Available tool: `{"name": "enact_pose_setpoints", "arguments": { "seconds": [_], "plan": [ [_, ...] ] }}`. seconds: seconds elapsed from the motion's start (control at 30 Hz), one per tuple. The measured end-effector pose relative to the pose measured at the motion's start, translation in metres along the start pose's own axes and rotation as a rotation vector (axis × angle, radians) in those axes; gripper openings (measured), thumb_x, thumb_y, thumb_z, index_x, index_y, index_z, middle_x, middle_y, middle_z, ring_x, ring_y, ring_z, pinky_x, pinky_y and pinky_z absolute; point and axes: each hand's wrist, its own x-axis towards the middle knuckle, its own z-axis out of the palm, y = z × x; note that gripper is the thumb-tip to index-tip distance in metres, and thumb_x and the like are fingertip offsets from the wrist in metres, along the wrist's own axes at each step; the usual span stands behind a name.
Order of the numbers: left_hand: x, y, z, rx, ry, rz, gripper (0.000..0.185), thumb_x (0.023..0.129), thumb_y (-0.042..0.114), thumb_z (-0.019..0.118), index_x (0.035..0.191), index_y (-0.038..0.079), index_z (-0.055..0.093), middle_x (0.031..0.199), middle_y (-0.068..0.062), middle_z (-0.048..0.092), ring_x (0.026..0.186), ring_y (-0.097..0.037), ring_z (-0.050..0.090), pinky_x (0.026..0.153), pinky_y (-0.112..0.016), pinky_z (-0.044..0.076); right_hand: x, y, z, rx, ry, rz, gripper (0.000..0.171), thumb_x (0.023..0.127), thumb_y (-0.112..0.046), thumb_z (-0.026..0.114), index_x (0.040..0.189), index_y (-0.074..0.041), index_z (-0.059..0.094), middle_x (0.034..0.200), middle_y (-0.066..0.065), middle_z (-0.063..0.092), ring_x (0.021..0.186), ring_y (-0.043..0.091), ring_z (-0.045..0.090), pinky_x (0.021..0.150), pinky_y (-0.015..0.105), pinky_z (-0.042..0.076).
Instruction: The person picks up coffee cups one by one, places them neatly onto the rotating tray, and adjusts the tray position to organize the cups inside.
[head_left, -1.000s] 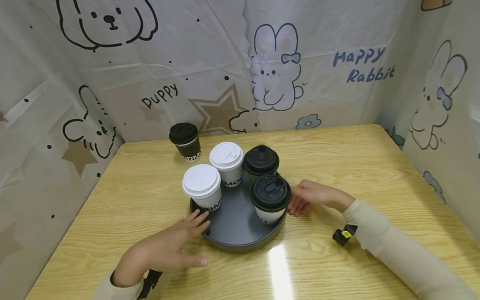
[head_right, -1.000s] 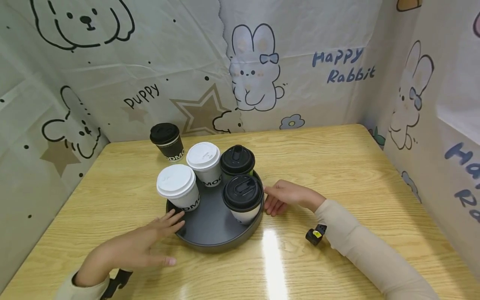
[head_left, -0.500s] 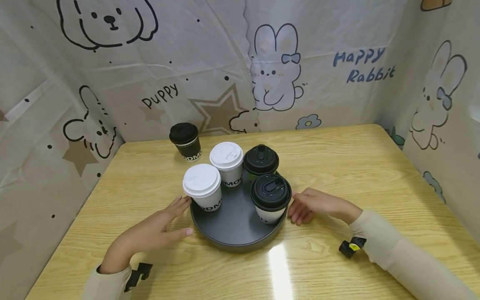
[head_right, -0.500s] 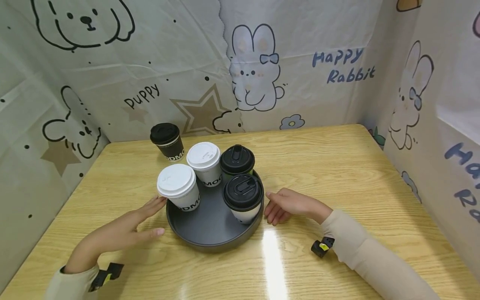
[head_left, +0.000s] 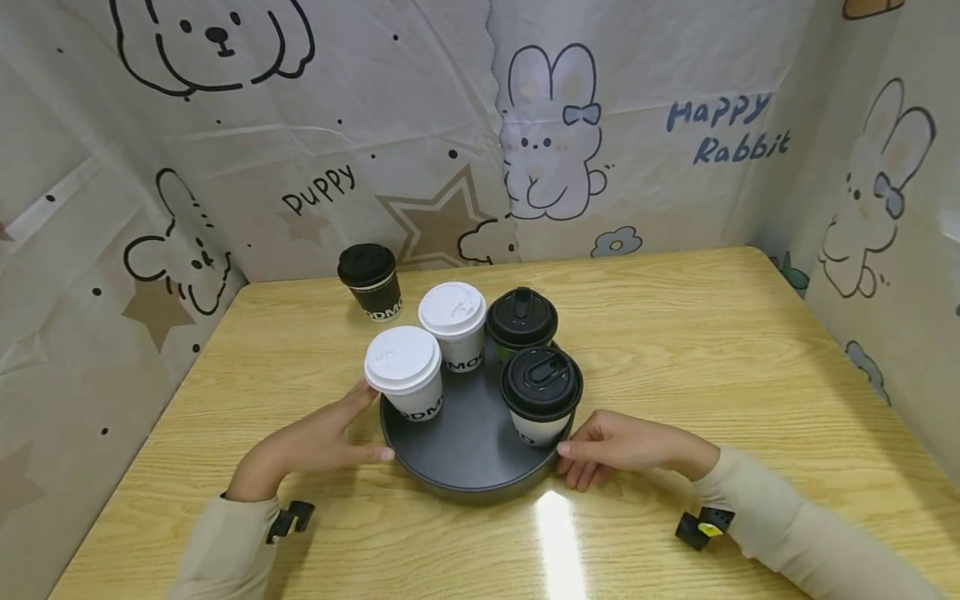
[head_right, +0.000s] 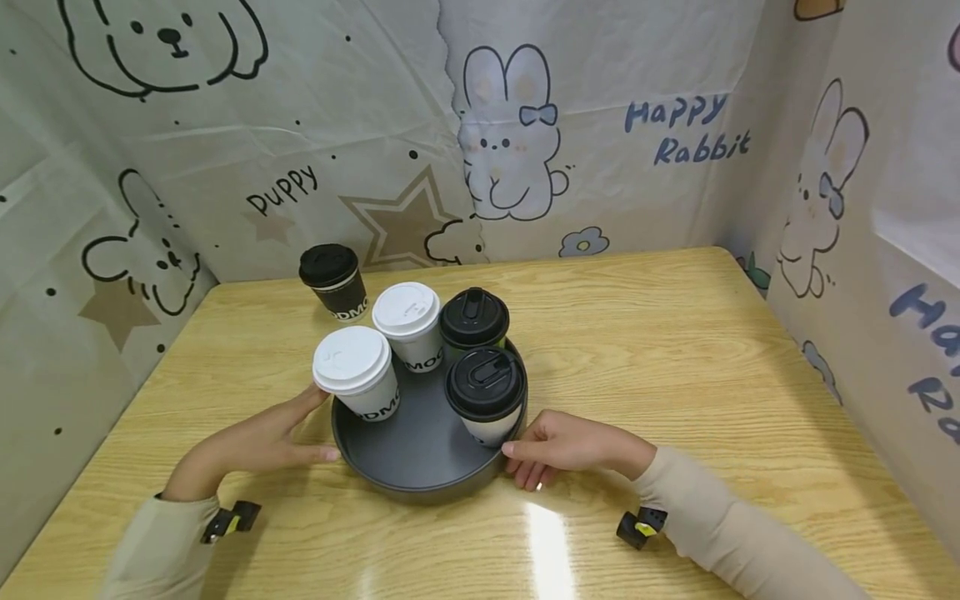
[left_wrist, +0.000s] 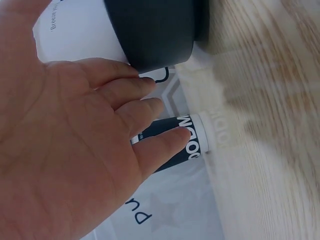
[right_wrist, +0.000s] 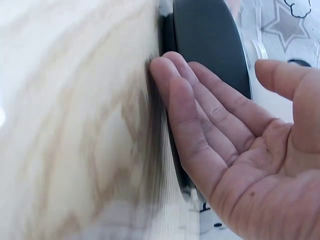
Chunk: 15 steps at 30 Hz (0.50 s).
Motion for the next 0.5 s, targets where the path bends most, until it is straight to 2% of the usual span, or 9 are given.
{"name": "enact_pose_setpoints", "arguments": {
  "seconds": [0.3, 0.5],
  "plan": [
    [0.001, 0.008, 0.006, -0.033, -0.001, -0.031, 0.114, 0.08, 0.049, 0.074, 0.153, 0.001, 0.002, 0.158, -0.024, -0.005, 0.144, -0.043, 0.007, 0.111, -0.06, 0.017, 0.003, -0.003, 0.008, 0.017, 0.026, 0.013, 0.044, 0.101, -0.027, 0.048, 0.094, 0.01, 0.07, 0.084, 0.02, 0.071, 0.077, 0.025, 0.07, 0.066, 0.035, 0.058],
    [-0.008, 0.014, 0.01, 0.002, -0.001, -0.022, 0.112, 0.077, 0.049, 0.076, 0.153, -0.001, 0.01, 0.158, -0.024, -0.004, 0.144, -0.042, 0.0, 0.111, -0.06, 0.014, 0.003, -0.001, 0.001, 0.02, 0.053, 0.033, 0.044, 0.101, -0.03, 0.048, 0.093, 0.008, 0.071, 0.085, 0.018, 0.072, 0.076, 0.024, 0.07, 0.067, 0.034, 0.058]
  ]
}}
